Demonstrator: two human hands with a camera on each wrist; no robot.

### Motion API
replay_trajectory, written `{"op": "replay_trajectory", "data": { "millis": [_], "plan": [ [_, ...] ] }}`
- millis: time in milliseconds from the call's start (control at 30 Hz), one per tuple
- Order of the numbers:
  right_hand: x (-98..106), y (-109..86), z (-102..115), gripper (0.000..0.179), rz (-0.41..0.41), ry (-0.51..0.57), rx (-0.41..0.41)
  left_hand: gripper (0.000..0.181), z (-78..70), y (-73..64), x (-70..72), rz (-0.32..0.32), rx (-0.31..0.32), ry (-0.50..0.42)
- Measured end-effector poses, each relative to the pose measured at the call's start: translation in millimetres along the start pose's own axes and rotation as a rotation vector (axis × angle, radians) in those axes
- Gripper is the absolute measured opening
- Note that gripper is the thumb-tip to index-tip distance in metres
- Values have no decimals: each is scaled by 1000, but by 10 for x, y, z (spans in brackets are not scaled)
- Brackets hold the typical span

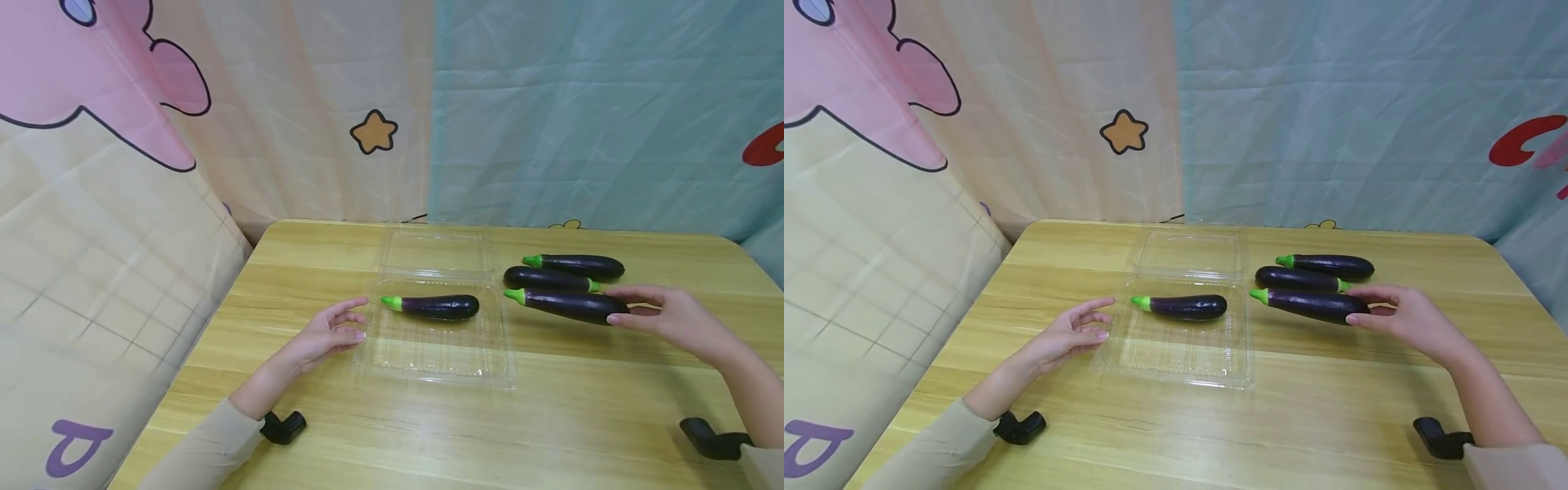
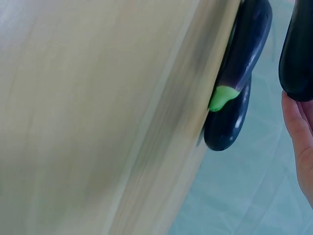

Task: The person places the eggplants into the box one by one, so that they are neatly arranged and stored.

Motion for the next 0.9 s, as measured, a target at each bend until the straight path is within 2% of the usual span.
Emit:
{"op": "replay_trajectory", "data": {
  "millis": [200, 467, 667, 900],
  "plan": [
    [-2, 24, 91, 49, -10, 5, 32, 68, -11, 2, -5, -6, 2, 9],
    [-56, 80, 260, 50, 28, 28, 21, 68, -8, 0, -8, -5, -1, 0],
    [-130, 129, 362, 47, 30, 25, 71, 68, 1, 5, -3, 7, -9, 0],
    [-177, 165, 430, 44, 25, 78, 125, 68, 6, 7, 1, 6, -7, 2]
  ]
}}
Point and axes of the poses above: each hand's wrist, its own y-axis towards the middle knuckle, its own x-axis out of the back of the hand, z = x × y, the point moved 3 cm from there along y, towards the middle knuckle, and after that the axes turned 4 degrees about x, right-handed, at the moved point
